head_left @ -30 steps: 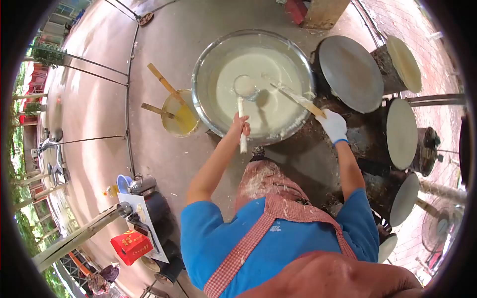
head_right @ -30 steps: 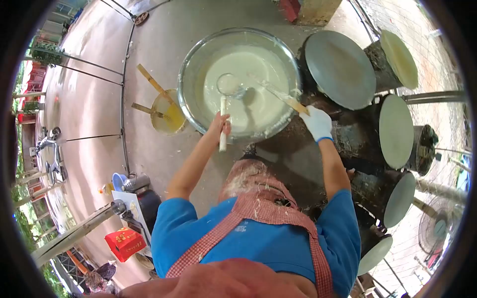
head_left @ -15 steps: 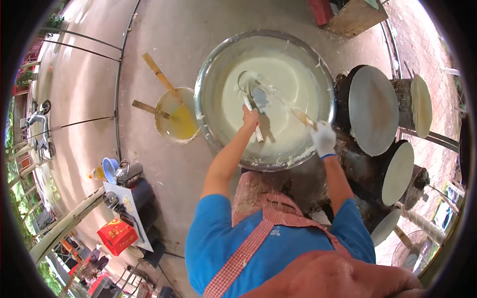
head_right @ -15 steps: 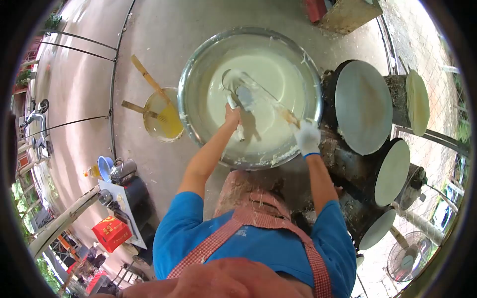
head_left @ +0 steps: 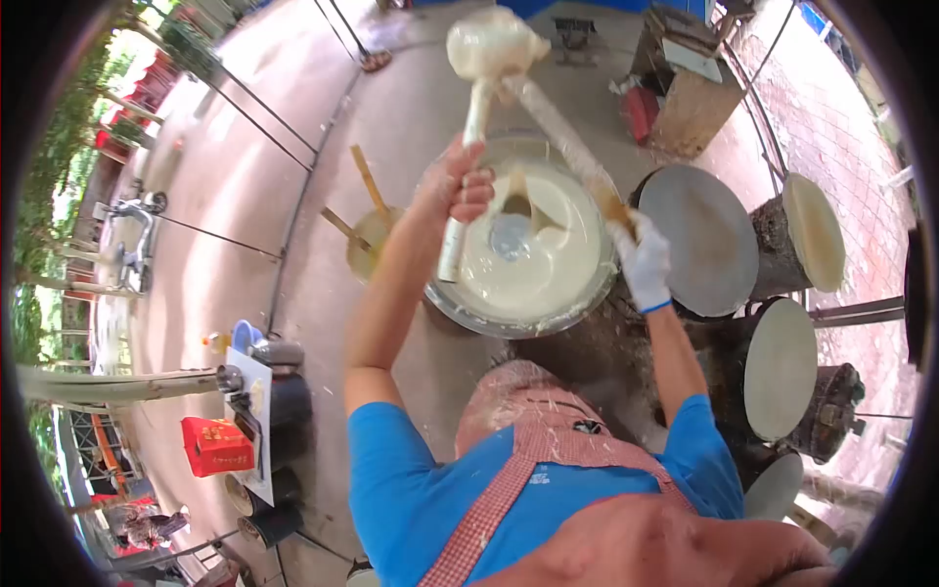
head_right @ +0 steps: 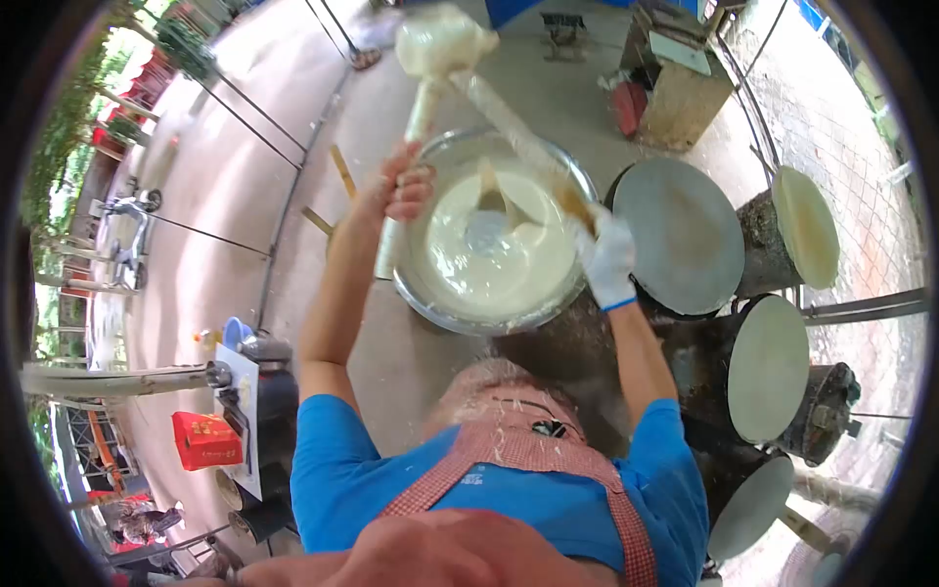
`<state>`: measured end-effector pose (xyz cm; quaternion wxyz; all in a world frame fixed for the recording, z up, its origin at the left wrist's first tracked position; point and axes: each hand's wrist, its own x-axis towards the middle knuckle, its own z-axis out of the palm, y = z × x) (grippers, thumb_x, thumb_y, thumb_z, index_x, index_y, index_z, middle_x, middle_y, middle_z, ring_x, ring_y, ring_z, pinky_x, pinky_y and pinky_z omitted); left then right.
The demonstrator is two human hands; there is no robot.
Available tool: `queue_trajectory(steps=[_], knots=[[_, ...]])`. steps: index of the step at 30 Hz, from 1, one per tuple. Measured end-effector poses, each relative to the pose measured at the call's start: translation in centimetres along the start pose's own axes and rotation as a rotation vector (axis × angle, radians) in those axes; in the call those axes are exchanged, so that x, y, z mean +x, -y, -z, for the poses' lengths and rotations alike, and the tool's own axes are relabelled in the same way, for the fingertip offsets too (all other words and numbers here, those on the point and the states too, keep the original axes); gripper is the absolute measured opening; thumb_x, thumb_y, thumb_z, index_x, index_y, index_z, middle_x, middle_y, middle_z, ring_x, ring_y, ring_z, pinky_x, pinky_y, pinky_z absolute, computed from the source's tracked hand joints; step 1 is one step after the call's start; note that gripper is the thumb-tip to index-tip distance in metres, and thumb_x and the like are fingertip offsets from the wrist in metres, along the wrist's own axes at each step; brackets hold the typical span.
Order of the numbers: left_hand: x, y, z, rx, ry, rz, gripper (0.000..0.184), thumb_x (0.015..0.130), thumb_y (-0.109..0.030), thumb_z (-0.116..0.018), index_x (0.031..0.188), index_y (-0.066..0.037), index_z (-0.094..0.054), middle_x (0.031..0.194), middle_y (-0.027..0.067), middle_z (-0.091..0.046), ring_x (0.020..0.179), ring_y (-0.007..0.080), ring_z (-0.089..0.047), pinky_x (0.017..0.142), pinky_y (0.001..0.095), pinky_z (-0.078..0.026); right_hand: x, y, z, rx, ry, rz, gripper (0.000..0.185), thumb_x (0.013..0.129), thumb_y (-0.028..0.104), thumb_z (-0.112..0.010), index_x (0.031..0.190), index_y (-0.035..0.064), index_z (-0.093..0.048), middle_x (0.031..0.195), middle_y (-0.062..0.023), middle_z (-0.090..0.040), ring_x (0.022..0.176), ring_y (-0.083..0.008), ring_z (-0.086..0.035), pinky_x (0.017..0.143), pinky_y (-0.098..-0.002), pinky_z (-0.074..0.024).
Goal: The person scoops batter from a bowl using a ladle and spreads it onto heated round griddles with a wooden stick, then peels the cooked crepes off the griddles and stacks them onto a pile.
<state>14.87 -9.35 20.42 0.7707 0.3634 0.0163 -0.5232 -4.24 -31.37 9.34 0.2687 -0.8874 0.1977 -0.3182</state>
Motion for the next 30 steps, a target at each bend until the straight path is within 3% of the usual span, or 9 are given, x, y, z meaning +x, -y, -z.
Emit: queue_trajectory(steps=[8,9,12,15,16,19,21,27,30], knots=[[-7.8,-4.3,-5.4,0.672,-0.056,-0.557,0.039,0.085,-0.022,-0.052,0.12,-0.028,-0.035,0.053,-0.0028,-0.036,0.036,0.0074,-0.035,0.028,0.019,-0.023,2.3,5.2,6.8,0.626,-0.021,-0.189,0.039,0.077,0.03,-0.065,0.103,0.0016,-0.06,0.07,-0.0053,-0.06,0.057,-0.0104,-0.053,0.052,-0.0246,-0.0427],[-7.3,-2.2,-5.1,0.507,-0.353,-0.432,0.038,0.086,-0.025,-0.052,0.12,-0.031,-0.036,0.057,-0.003,-0.04,0.038,0.0077,-0.038,0.028,0.019,-0.025,-0.1,4.9,6.6,0.714,0.228,-0.358,0.038,0.077,0.029,-0.065,0.103,0.0018,-0.061,0.067,-0.0022,-0.057,0.054,-0.0069,-0.049,0.048,-0.0222,-0.0406],[-6.4,3.0,3.3,-0.078,0.005,0.3,0.008,0.088,-0.026,-0.05,0.085,-0.019,-0.046,0.052,-0.002,-0.027,0.038,0.0071,-0.027,0.029,0.0192,-0.025,-9.9,0.4,2.9,0.803,0.417,-0.687,0.035,0.076,0.027,-0.065,0.101,0.0023,-0.062,0.059,0.0012,-0.053,0.047,-0.0052,-0.045,0.043,-0.0205,-0.0365],[-4.4,6.5,4.4,-0.683,-0.162,0.716,0.019,0.089,-0.024,-0.047,0.074,-0.014,-0.041,0.052,-0.0015,-0.028,0.039,0.0073,-0.025,0.028,0.019,-0.023,-18.0,-0.7,6.3,0.439,0.383,-0.661,0.031,0.075,0.025,-0.065,0.097,0.004,-0.064,0.059,-0.0005,-0.056,0.046,-0.006,-0.047,0.043,-0.0241,-0.0374],[-5.5,8.7,2.4,0.033,-0.267,0.319,0.021,0.09,-0.022,-0.044,0.072,-0.012,-0.04,0.053,-0.001,-0.029,0.038,0.0074,-0.026,0.027,0.0187,-0.023,-19.8,0.3,8.9,0.405,0.374,-0.739,0.032,0.075,0.026,-0.065,0.098,0.0044,-0.064,0.061,-0.0018,-0.058,0.049,-0.007,-0.05,0.046,-0.0245,-0.0394],[-4.4,8.3,1.2,-0.026,0.171,0.636,0.02,0.091,-0.021,-0.043,0.073,-0.013,-0.041,0.053,-0.0009,-0.03,0.038,0.0076,-0.028,0.026,0.0189,-0.024,-24.3,0.0,11.9,0.294,0.083,-0.659,0.036,0.075,0.029,-0.065,0.1,0.0041,-0.063,0.071,-0.0052,-0.063,0.062,-0.0112,-0.057,0.058,-0.0269,-0.0444],[-4.6,12.1,-3.3,0.475,0.158,0.292,0.017,0.092,-0.022,-0.042,0.077,-0.013,-0.046,0.053,-0.0008,-0.031,0.037,0.0075,-0.029,0.026,0.0191,-0.024,-25.0,2.7,15.7,0.238,-0.013,-0.728,0.037,0.075,0.032,-0.065,0.102,0.0063,-0.062,0.07,-0.0047,-0.062,0.06,-0.0106,-0.055,0.057,-0.0275,-0.0452],[1.2,26.1,-8.3,0.152,0.221,0.964,0.008,0.09,-0.015,-0.044,0.09,-0.011,-0.051,0.053,-0.0004,-0.033,0.037,0.0075,-0.03,0.028,0.0188,-0.027,-39.4,0.7,18.7,0.323,-0.098,-1.088,0.036,0.075,0.037,-0.063,0.099,0.0097,-0.063,0.066,-0.0101,-0.059,0.057,-0.0189,-0.057,0.055,-0.0311,-0.0441],[2.5,36.5,-10.0,-0.132,0.127,1.309,0.017,0.088,-0.009,-0.046,0.085,0.008,-0.046,0.054,0.0001,-0.033,0.04,0.0073,-0.032,0.034,0.0186,-0.031,-52.8,-0.6,19.6,0.009,-0.228,-0.919,0.036,0.073,0.036,-0.062,0.097,0.0099,-0.063,0.076,-0.016,-0.061,0.07,-0.0295,-0.06,0.062,-0.0365,-0.0454]])
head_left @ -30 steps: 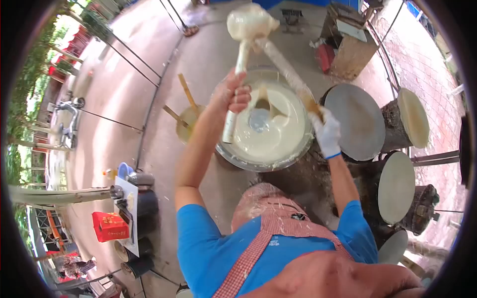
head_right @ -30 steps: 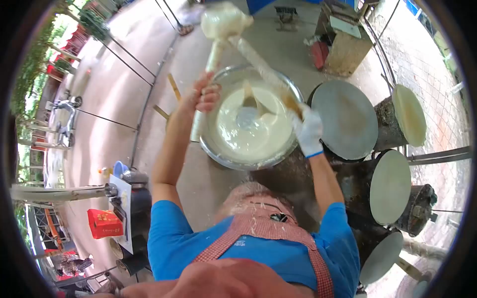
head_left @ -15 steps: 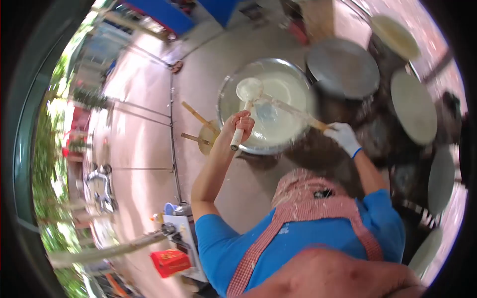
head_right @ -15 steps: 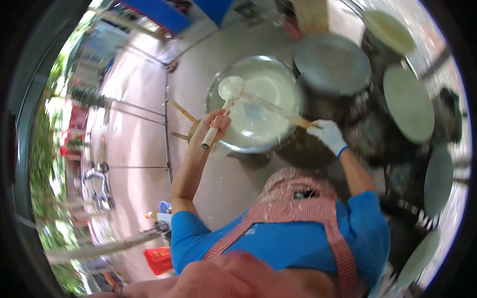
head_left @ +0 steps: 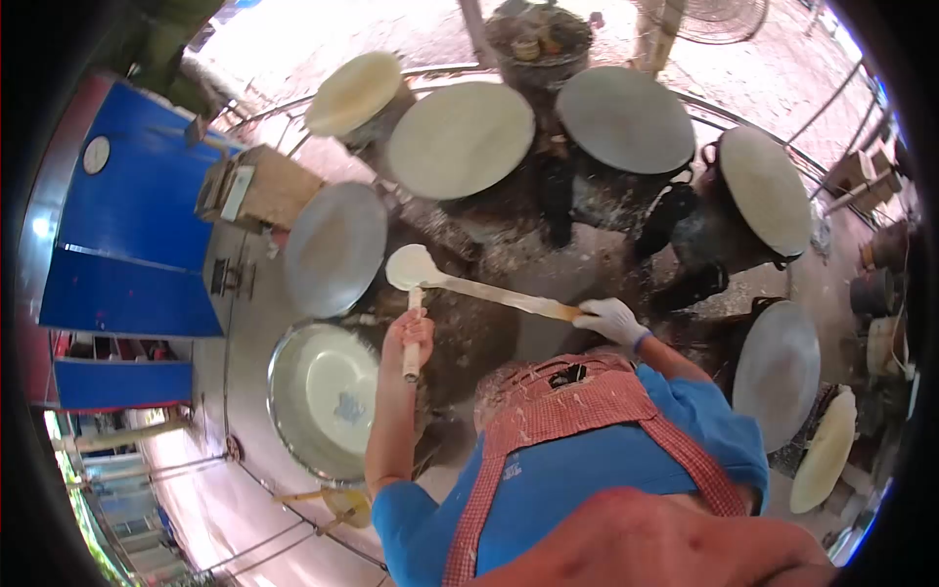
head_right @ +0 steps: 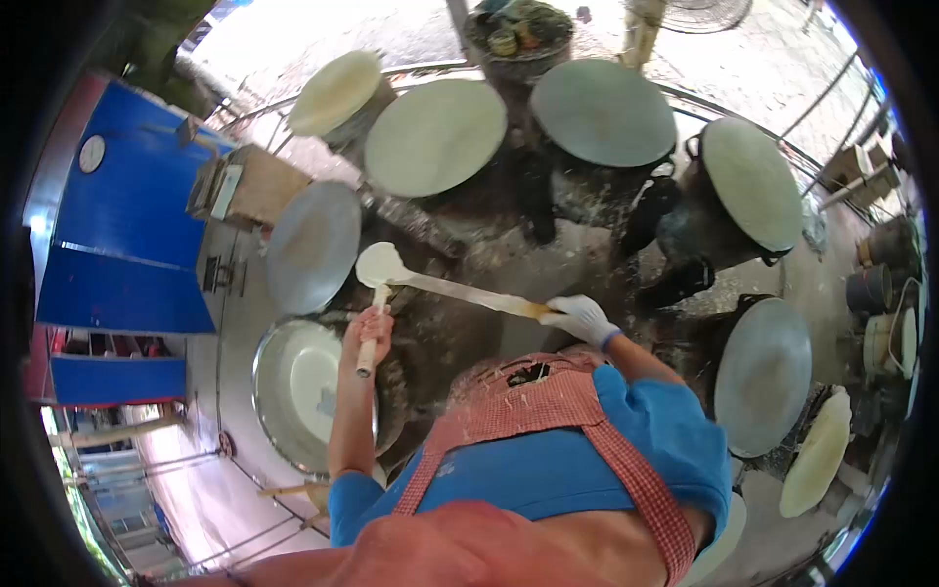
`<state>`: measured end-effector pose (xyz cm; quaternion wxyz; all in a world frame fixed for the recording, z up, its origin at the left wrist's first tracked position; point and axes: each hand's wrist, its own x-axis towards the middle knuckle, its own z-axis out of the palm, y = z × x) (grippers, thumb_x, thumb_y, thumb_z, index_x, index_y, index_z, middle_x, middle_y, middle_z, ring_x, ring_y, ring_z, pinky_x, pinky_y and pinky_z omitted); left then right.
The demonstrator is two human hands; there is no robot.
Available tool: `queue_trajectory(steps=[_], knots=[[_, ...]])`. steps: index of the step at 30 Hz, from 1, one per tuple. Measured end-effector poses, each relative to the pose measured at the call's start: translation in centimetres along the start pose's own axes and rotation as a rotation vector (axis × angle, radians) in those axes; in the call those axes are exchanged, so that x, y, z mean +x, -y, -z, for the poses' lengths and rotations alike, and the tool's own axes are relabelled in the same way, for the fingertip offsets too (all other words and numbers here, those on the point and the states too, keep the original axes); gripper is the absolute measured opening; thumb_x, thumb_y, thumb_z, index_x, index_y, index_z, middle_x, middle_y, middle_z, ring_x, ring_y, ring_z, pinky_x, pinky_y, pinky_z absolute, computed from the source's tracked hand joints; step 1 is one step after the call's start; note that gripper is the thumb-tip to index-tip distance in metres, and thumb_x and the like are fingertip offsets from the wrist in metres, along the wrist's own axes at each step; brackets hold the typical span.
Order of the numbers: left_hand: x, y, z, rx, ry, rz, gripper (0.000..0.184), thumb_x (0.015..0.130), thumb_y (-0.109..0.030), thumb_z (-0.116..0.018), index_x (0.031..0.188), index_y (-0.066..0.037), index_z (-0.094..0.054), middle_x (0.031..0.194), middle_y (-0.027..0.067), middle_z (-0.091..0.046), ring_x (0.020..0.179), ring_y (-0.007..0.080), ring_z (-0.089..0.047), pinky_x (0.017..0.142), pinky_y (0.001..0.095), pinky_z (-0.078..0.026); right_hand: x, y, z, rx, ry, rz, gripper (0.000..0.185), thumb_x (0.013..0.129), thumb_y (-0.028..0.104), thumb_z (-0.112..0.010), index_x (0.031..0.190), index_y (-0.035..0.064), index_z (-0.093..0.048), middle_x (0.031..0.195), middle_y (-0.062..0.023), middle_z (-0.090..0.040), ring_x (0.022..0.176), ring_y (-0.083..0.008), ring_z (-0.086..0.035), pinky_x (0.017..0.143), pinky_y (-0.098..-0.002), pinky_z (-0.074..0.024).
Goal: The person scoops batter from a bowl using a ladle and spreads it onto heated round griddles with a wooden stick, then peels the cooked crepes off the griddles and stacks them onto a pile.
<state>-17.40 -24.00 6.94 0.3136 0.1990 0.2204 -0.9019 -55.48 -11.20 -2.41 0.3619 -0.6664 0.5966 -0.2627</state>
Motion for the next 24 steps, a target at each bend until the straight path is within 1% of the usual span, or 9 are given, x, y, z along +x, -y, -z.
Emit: queue_trajectory(steps=[4,7,10,13,17,19,20,23,24], knots=[[13.7,5.8,-5.8,0.145,0.08,0.159,0.014,0.089,-0.01,-0.045,0.091,0.004,-0.047,0.054,0.0001,-0.031,0.042,0.0069,-0.031,0.034,0.0186,-0.029,-8.2,-2.7,9.3,-0.114,-0.37,-0.429,0.033,0.074,0.039,-0.06,0.092,0.0109,-0.064,0.078,-0.0152,-0.063,0.075,-0.0303,-0.061,0.066,-0.0381,-0.0465],[23.1,9.8,-11.3,0.582,0.117,0.22,0.011,0.09,-0.016,-0.048,0.099,-0.021,-0.051,0.052,-0.0021,-0.03,0.037,0.0068,-0.028,0.03,0.0199,-0.024,-10.5,-6.1,15.4,-0.295,-0.578,-0.778,0.038,0.075,0.043,-0.057,0.09,0.0096,-0.064,0.077,-0.0177,-0.062,0.076,-0.0326,-0.061,0.068,-0.0407,-0.0458],[31.9,13.8,-16.8,1.16,0.033,-0.071,0.038,0.085,-0.014,-0.053,0.115,-0.026,-0.032,0.05,-0.0016,-0.032,0.034,0.0082,-0.032,0.029,0.0219,-0.024,-9.1,-6.0,20.5,-0.178,-0.742,-0.836,0.038,0.077,0.04,-0.057,0.099,0.0102,-0.062,0.081,-0.0174,-0.063,0.078,-0.0317,-0.061,0.069,-0.0388,-0.0461],[39.8,16.6,-20.1,1.385,0.047,-0.109,0.05,0.083,-0.007,-0.05,0.122,-0.029,-0.028,0.05,0.0006,-0.033,0.032,0.0099,-0.031,0.029,0.0248,-0.026,-4.7,-7.2,23.0,-0.186,-1.017,-0.284,0.042,0.079,0.031,-0.057,0.118,0.0165,-0.053,0.091,-0.014,-0.063,0.081,-0.0306,-0.061,0.071,-0.0351,-0.047],[49.5,18.5,-18.2,1.429,-0.057,-0.122,0.065,0.078,-0.006,-0.048,0.135,-0.024,-0.021,0.054,0.0039,-0.039,0.033,0.0125,-0.036,0.03,0.0268,-0.032,2.1,-8.4,25.0,-0.446,-0.718,-0.604,0.04,0.078,0.028,-0.057,0.117,0.0212,-0.054,0.095,-0.0131,-0.063,0.082,-0.0301,-0.061,0.072,-0.0341,-0.0473],[53.9,17.3,-17.3,1.935,-0.009,-0.476,0.069,0.075,-0.007,-0.048,0.136,-0.025,-0.021,0.063,0.0098,-0.051,0.042,0.0204,-0.05,0.038,0.0345,-0.042,4.0,-10.6,24.5,-0.522,-0.614,-0.803,0.039,0.077,0.027,-0.058,0.116,0.0221,-0.055,0.094,-0.0125,-0.063,0.082,-0.0299,-0.061,0.072,-0.0337,-0.0473],[57.7,14.9,-14.4,2.245,0.148,-1.084,0.072,0.073,-0.006,-0.047,0.138,-0.025,-0.021,0.077,0.0148,-0.058,0.059,0.0286,-0.06,0.054,0.0405,-0.048,3.3,-12.4,24.5,-0.382,-0.726,-0.707,0.038,0.076,0.026,-0.059,0.113,0.0199,-0.057,0.087,-0.015,-0.063,0.077,-0.0299,-0.061,0.069,-0.0345,-0.0474],[53.3,15.1,-17.6,2.696,-0.058,-1.06,0.072,0.074,-0.007,-0.047,0.138,-0.022,-0.02,0.082,0.0183,-0.058,0.071,0.0345,-0.06,0.065,0.0449,-0.047,2.4,-15.1,24.4,-0.087,-0.959,-0.374,0.03,0.075,0.024,-0.062,0.104,0.014,-0.063,0.066,-0.0146,-0.062,0.055,-0.0233,-0.059,0.049,-0.0341,-0.0443],[53.4,14.7,-17.6,2.696,0.015,-1.16,0.07,0.074,-0.007,-0.047,0.138,-0.019,-0.021,0.082,0.0173,-0.057,0.07,0.0359,-0.059,0.063,0.0458,-0.046,3.9,-13.9,24.4,0.387,-1.075,-0.423,0.028,0.076,0.024,-0.061,0.102,0.0129,-0.064,0.064,-0.0109,-0.061,0.05,-0.0185,-0.056,0.044,-0.0318,-0.0407]])
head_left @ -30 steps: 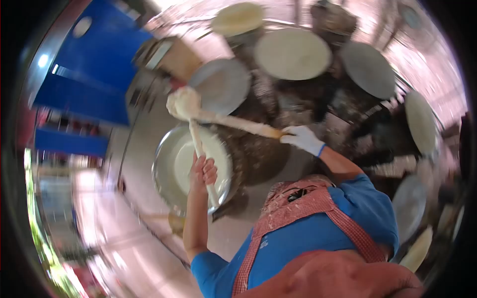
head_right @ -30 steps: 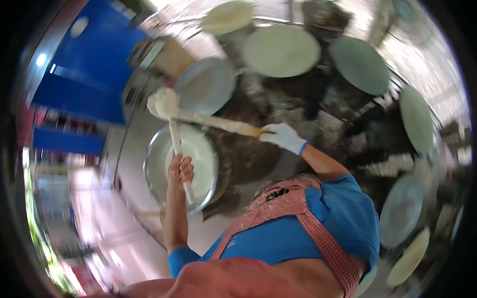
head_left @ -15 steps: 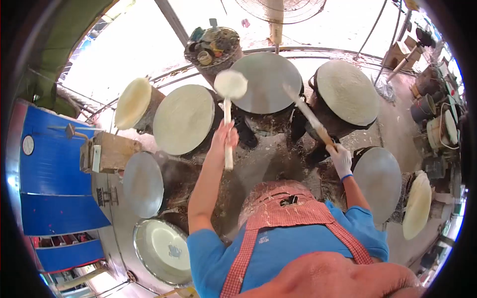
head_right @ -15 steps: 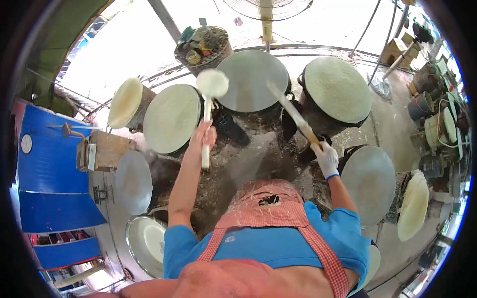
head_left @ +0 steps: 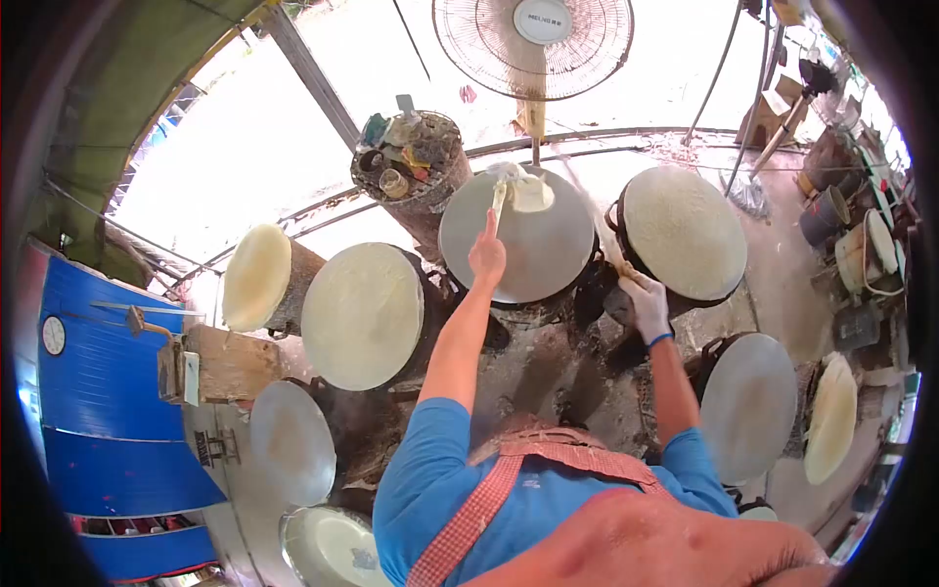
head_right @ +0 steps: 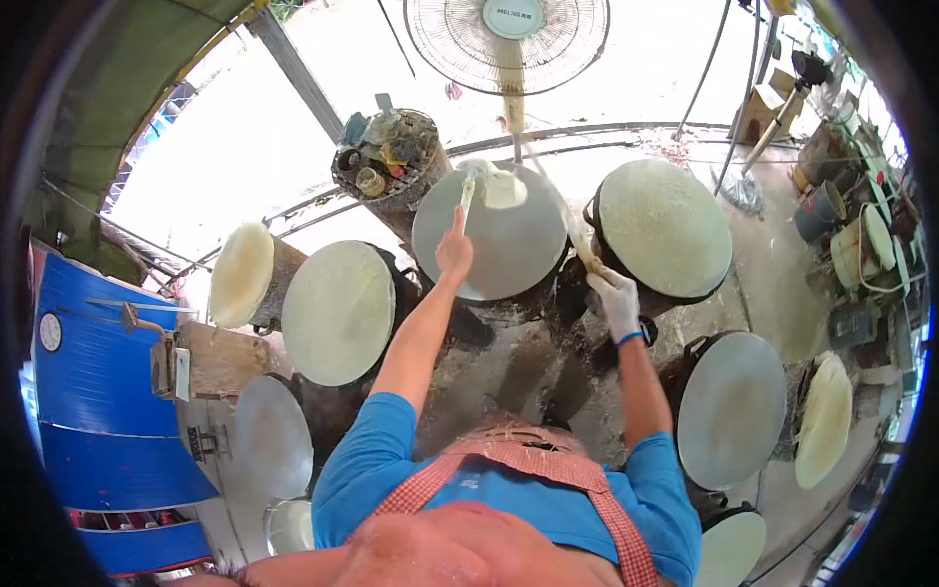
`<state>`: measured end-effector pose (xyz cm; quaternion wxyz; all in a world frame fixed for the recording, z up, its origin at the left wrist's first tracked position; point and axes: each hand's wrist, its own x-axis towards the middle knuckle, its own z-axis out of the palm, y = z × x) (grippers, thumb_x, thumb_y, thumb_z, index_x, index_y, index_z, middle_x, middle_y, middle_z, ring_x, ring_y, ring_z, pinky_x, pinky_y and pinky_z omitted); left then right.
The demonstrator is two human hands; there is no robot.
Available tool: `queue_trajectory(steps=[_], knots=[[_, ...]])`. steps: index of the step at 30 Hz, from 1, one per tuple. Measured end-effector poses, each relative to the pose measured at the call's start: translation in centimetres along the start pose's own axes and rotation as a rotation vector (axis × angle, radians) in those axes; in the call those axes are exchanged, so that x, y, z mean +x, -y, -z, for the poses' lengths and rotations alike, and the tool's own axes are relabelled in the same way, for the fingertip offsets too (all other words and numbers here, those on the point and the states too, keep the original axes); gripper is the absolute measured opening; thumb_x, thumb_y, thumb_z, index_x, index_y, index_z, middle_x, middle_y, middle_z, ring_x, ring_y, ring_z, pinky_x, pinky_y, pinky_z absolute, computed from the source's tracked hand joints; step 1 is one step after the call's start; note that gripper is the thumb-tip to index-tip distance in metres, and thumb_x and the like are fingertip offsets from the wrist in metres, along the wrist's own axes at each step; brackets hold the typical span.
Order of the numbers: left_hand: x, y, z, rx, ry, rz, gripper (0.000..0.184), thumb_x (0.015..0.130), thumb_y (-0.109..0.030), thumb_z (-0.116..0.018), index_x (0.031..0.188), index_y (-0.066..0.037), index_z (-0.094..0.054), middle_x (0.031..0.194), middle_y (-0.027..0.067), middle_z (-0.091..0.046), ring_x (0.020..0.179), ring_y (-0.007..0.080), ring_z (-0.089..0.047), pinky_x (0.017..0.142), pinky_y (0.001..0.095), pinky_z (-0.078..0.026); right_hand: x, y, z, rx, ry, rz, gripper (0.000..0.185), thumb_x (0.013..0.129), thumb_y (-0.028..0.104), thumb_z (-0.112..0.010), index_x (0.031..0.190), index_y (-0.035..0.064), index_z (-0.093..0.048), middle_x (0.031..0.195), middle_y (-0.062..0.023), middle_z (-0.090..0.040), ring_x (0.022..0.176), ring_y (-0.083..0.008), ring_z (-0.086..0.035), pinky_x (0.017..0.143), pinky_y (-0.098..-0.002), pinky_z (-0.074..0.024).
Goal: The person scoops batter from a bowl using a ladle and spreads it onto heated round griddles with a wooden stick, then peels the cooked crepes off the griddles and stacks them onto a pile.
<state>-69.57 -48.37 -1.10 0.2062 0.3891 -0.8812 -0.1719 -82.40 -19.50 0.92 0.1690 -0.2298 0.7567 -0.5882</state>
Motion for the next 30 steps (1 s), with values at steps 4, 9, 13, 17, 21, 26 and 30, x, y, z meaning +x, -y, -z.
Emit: queue_trajectory(steps=[4,9,13,17,21,26,30], knots=[[1.9,-0.8,1.1,-0.084,0.066,-0.003,0.069,0.075,-0.005,-0.046,0.138,-0.018,-0.021,0.1,0.0182,-0.057,0.071,0.036,-0.058,0.064,0.0413,-0.047,1.6,0.2,-5.9,-0.494,-0.065,-0.03,0.021,0.078,0.03,-0.059,0.088,0.013,-0.067,0.063,-0.0097,-0.061,0.049,-0.0221,-0.056,0.045,-0.0348,-0.043],[3.5,0.3,8.9,-0.526,-0.444,-0.274,0.069,0.076,-0.001,-0.046,0.138,-0.013,-0.02,0.133,0.0112,-0.04,0.084,0.022,-0.059,0.068,0.0285,-0.046,2.7,-2.2,-7.5,0.102,-0.041,-0.045,0.03,0.078,0.026,-0.057,0.101,0.0084,-0.064,0.091,-0.0124,-0.066,0.084,-0.0192,-0.063,0.075,-0.0269,-0.0462],[-3.9,6.7,8.4,-0.782,0.072,0.076,0.069,0.075,0.0,-0.048,0.138,-0.012,-0.022,0.123,0.0146,-0.047,0.083,0.0207,-0.057,0.068,0.0272,-0.046,6.0,-1.2,-14.1,-0.433,0.045,0.055,0.038,0.074,0.037,-0.056,0.097,0.0081,-0.064,0.095,-0.0195,-0.06,0.092,-0.0298,-0.058,0.082,-0.0335,-0.0435],[-14.5,10.6,10.1,-0.763,0.372,0.567,0.069,0.073,0.0,-0.051,0.136,-0.013,-0.027,0.089,0.0106,-0.057,0.049,0.0153,-0.05,0.042,0.0275,-0.042,3.8,5.0,-6.4,-0.61,0.019,-0.065,0.024,0.078,0.027,-0.054,0.094,0.0138,-0.066,0.088,-0.0127,-0.063,0.08,-0.0262,-0.062,0.069,-0.0354,-0.0495],[-17.9,14.2,7.6,-0.885,0.282,0.375,0.066,0.073,0.001,-0.053,0.134,-0.009,-0.03,0.087,0.0097,-0.054,0.04,0.0105,-0.04,0.034,0.0248,-0.034,1.5,-3.0,-15.2,0.061,-0.123,-0.202,0.035,0.066,0.032,-0.067,0.092,0.0089,-0.067,0.084,-0.0117,-0.066,0.079,-0.0202,-0.062,0.075,-0.0282,-0.0461],[-19.5,14.1,10.0,-0.744,0.314,0.455,0.065,0.076,0.007,-0.05,0.135,-0.01,-0.029,0.086,0.0097,-0.053,0.04,0.0092,-0.036,0.034,0.0234,-0.031,2.1,2.5,-9.4,-0.095,0.034,-0.105,0.031,0.07,0.027,-0.065,0.095,0.0097,-0.067,0.084,-0.0088,-0.067,0.075,-0.0165,-0.061,0.071,-0.0267,-0.0457],[-19.8,13.9,9.8,-0.715,0.229,0.363,0.066,0.077,0.004,-0.05,0.137,-0.011,-0.026,0.071,0.0047,-0.052,0.039,0.0088,-0.039,0.034,0.0247,-0.032,2.0,1.2,-10.2,0.37,0.054,-0.461,0.026,0.073,0.024,-0.065,0.094,0.0085,-0.067,0.055,-0.0024,-0.051,0.04,-0.0102,-0.043,0.035,-0.0262,-0.0303]])
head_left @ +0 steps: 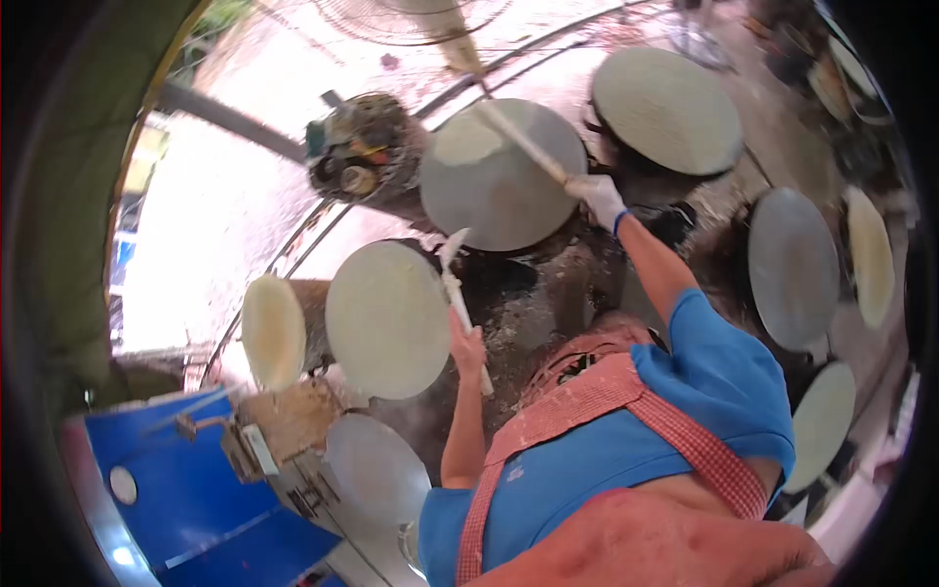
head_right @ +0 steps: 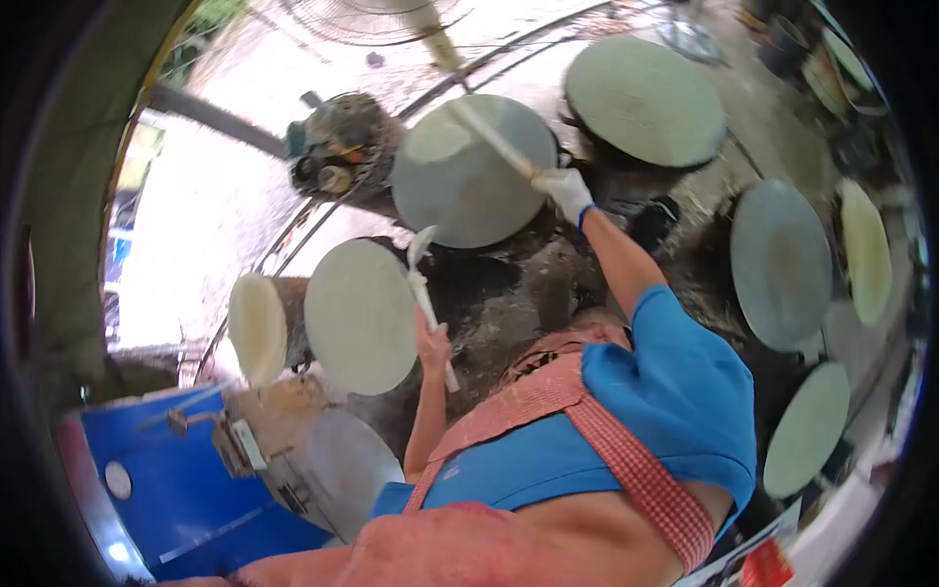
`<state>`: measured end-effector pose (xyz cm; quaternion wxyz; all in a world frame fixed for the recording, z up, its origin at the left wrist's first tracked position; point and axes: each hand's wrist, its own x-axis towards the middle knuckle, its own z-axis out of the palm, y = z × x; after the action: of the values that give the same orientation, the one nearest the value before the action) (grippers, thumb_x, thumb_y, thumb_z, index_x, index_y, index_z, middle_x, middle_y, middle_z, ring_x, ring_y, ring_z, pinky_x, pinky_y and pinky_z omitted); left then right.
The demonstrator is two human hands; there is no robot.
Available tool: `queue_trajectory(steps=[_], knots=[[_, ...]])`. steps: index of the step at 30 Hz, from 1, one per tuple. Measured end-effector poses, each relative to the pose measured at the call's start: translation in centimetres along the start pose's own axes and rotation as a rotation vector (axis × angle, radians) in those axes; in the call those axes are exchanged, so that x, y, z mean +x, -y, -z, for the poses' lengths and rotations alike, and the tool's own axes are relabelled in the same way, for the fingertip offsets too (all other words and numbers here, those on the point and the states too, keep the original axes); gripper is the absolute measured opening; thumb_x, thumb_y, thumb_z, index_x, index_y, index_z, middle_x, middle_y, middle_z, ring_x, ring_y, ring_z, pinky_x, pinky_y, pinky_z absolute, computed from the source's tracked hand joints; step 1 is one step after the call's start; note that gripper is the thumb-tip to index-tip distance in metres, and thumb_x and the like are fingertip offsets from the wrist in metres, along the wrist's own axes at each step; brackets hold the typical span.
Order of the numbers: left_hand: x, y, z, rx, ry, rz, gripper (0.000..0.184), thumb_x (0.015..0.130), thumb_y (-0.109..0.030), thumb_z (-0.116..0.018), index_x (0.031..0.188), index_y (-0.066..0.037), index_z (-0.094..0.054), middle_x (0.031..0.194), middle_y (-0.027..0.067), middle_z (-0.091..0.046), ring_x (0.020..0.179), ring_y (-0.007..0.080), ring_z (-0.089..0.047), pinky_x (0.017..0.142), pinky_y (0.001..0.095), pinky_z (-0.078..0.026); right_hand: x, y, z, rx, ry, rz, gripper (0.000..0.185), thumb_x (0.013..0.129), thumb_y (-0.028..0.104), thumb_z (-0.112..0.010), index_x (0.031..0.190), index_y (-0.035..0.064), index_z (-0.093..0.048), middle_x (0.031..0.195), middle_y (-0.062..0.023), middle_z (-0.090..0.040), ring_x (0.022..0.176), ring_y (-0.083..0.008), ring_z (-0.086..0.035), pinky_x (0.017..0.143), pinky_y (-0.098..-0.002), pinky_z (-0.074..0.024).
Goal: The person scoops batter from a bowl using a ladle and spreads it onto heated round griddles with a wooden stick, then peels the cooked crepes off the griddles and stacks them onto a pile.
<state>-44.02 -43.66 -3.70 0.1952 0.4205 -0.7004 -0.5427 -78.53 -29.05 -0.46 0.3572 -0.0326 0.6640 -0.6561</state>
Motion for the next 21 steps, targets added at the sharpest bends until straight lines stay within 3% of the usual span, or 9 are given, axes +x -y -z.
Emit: queue_trajectory(steps=[1,4,7,9,12,13,15,19,21], knots=[[-0.1,-1.0,-0.5,-0.037,-0.018,0.061,0.066,0.077,0.003,-0.05,0.137,-0.011,-0.026,0.066,0.0042,-0.051,0.039,0.0086,-0.039,0.034,0.0247,-0.032,0.4,-1.4,-1.9,0.047,0.033,-0.04,0.025,0.074,0.026,-0.066,0.093,0.0097,-0.066,0.049,0.0022,-0.042,0.034,-0.007,-0.033,0.031,-0.0231,-0.0216],[-0.6,-2.2,-1.3,-0.014,-0.032,0.19,0.065,0.077,0.003,-0.048,0.136,-0.011,-0.026,0.066,0.0057,-0.051,0.037,0.0085,-0.037,0.033,0.0249,-0.031,0.6,1.0,-2.7,-0.085,0.236,-0.017,0.029,0.073,0.02,-0.066,0.099,0.0083,-0.066,0.052,0.0028,-0.046,0.038,-0.0064,-0.034,0.033,-0.0232,-0.0205],[-1.6,-3.4,-1.9,-0.108,-0.056,0.206,0.066,0.077,0.004,-0.046,0.137,-0.012,-0.024,0.06,0.0041,-0.047,0.034,0.0091,-0.037,0.031,0.0246,-0.031,3.1,5.3,3.7,-0.182,0.266,-0.097,0.028,0.076,0.019,-0.063,0.101,0.0051,-0.064,0.061,-0.0047,-0.059,0.045,-0.0105,-0.051,0.04,-0.0246,-0.0394],[-2.2,-4.7,-2.6,-0.159,-0.083,0.223,0.066,0.077,0.004,-0.046,0.137,-0.012,-0.023,0.057,0.0035,-0.044,0.034,0.0097,-0.037,0.03,0.0244,-0.03,5.8,3.6,3.6,-0.044,0.186,-0.126,0.025,0.078,0.021,-0.062,0.099,0.0073,-0.065,0.056,-0.0034,-0.056,0.038,-0.0096,-0.046,0.036,-0.0234,-0.0348],[-4.1,-4.7,-3.6,-0.287,-0.097,0.32,0.066,0.078,0.004,-0.046,0.137,-0.012,-0.021,0.052,0.0026,-0.04,0.033,0.0104,-0.037,0.029,0.0241,-0.03,6.2,0.8,0.9,-0.113,0.348,0.012,0.025,0.078,0.024,-0.063,0.099,0.0105,-0.065,0.049,0.001,-0.046,0.032,-0.0069,-0.034,0.029,-0.0236,-0.0218],[-5.1,-4.6,-3.7,-0.357,-0.097,0.378,0.066,0.078,0.003,-0.046,0.137,-0.011,-0.021,0.05,0.0022,-0.039,0.032,0.0105,-0.038,0.028,0.024,-0.03,3.6,3.2,0.1,-0.087,0.374,-0.242,0.026,0.077,0.024,-0.064,0.1,0.0104,-0.065,0.05,0.0008,-0.046,0.034,-0.0068,-0.036,0.03,-0.0235,-0.0222],[-7.6,-4.7,-4.2,-0.422,-0.096,0.43,0.067,0.078,0.003,-0.046,0.137,-0.012,-0.02,0.049,0.002,-0.038,0.033,0.0101,-0.037,0.029,0.0239,-0.03,4.6,4.8,2.4,-0.124,0.439,-0.304,0.027,0.077,0.023,-0.064,0.1,0.01,-0.065,0.047,0.0025,-0.043,0.034,-0.0063,-0.035,0.029,-0.0231,-0.0213],[-10.7,-5.5,-5.1,-0.671,-0.138,0.605,0.068,0.078,0.003,-0.046,0.137,-0.015,-0.018,0.049,0.0001,-0.035,0.034,0.0088,-0.034,0.03,0.0235,-0.029,10.8,7.3,4.4,-0.098,0.202,-0.195,0.026,0.078,0.023,-0.062,0.099,0.007,-0.064,0.046,0.0016,-0.043,0.028,-0.007,-0.034,0.026,-0.0225,-0.0223],[-11.4,-3.7,-5.3,-0.638,-0.131,0.616,0.064,0.078,0.004,-0.046,0.134,-0.016,-0.021,0.052,-0.0004,-0.034,0.035,0.0085,-0.032,0.031,0.0232,-0.028,10.4,5.8,3.7,-0.178,0.294,-0.155,0.025,0.077,0.021,-0.063,0.099,0.0068,-0.065,0.047,0.0004,-0.047,0.031,-0.0076,-0.036,0.028,-0.0225,-0.0227]])
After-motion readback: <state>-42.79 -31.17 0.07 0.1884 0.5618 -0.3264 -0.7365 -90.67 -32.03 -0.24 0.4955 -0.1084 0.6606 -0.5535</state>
